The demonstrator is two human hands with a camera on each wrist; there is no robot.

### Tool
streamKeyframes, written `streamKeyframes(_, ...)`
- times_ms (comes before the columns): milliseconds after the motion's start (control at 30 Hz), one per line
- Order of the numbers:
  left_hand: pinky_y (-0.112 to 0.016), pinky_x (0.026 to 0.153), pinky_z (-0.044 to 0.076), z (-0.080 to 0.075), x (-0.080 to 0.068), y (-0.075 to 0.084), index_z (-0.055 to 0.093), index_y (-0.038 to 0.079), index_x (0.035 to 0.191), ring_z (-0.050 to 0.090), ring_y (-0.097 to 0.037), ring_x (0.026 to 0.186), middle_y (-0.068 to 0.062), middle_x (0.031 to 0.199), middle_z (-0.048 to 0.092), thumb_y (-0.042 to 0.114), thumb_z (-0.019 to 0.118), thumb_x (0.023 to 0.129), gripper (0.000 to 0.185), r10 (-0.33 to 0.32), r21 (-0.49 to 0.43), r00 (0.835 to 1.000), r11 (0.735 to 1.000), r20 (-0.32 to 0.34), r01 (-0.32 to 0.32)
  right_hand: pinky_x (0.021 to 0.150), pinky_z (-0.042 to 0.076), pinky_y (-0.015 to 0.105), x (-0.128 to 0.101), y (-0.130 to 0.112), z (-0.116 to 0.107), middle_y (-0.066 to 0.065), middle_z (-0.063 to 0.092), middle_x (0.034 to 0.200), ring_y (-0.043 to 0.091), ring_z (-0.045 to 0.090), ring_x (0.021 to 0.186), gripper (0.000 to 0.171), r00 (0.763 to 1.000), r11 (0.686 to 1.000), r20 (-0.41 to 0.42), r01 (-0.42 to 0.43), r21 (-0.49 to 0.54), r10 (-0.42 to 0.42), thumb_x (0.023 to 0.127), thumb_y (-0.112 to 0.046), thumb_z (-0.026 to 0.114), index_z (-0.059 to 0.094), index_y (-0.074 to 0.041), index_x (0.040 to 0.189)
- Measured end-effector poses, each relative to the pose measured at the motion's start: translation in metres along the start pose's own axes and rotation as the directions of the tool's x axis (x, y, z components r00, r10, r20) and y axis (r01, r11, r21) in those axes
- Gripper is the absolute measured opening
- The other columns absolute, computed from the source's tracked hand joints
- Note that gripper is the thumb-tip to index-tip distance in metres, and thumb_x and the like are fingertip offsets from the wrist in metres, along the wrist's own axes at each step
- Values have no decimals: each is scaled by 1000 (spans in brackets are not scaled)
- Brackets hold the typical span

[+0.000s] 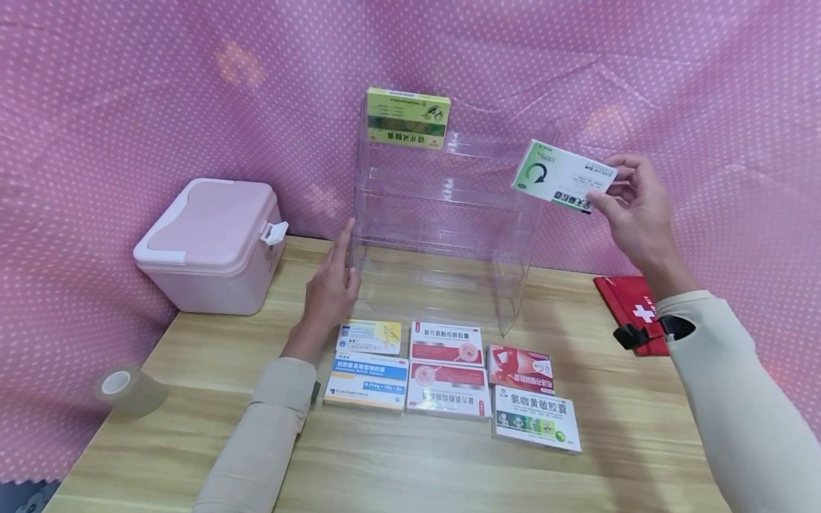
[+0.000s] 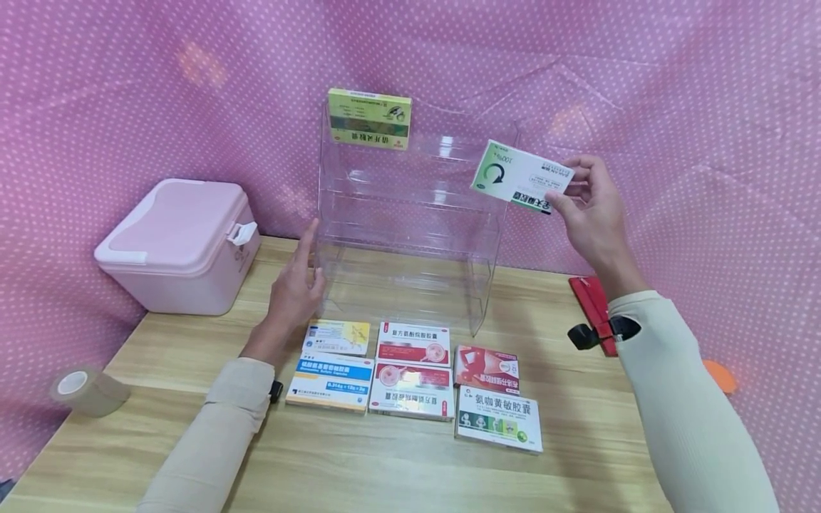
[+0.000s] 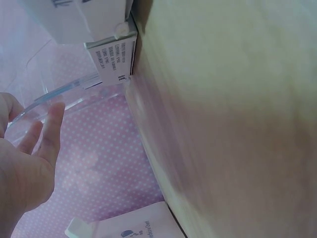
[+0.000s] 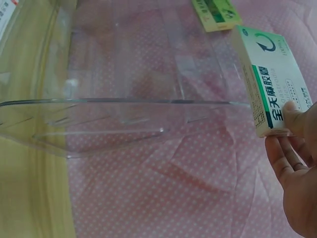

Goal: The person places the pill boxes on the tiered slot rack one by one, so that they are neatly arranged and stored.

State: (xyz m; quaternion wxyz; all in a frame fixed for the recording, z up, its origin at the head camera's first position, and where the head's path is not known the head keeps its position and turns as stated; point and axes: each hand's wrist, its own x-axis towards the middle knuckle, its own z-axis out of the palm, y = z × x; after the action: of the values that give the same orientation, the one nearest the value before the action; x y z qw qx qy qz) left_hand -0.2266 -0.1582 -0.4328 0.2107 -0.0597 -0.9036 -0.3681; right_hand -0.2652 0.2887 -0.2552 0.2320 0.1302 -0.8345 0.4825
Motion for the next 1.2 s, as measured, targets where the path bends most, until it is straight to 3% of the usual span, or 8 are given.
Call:
streamKeyframes(300,-48,69,53,1,0,0,10,45,173,62,-33,84,-11,174,40,6,57,104,91,-2,-10,1000,1000,2,2,89,56,13,36,-19,20,-10,62,108,6,65,100,47,995,995,-61,83,59,-79,93,16,66,60,-14,129)
streamKeyframes(500,-48,69,53,2,2,1,9,46,172,63,-34,86,-11,174,40,6,57,104,92,10,-17,1000,1000,-1,-10,93,56,16,56,-32,29,-13,60,108,6,63,102,48,992,997,-108,68,28,-65,93,15,67,61,-17,128)
streamKeyframes(633,-49,70,55,3,2,0,9,46,172,66,-35,94,-10,174,40,7,57,104,92,3,-6,1000,1000,1,-3,96,57,20,68,-40,38,-15,59,109,5,62,103,46,990,998,-121,63,-21,-65,95,11,67,60,-18,130)
streamKeyframes(967,-46,67,53,1,2,1,8,47,172,63,-32,81,-11,174,40,6,57,104,94,6,-1,1000,1000,11,-6,97,57,25,92,-56,63,-13,59,117,6,62,105,43,986,990,-134,86,-108,-100,98,8,63,61,-15,133)
streamKeyframes(1200,-47,66,54,0,0,-1,9,46,172,63,-32,79,-11,174,40,4,57,102,94,1,-4,1000,1000,5,-1,99,58,25,101,-60,83,-1,60,120,14,64,108,45,973,946,-97,174,-274,-208,95,14,53,62,-4,135)
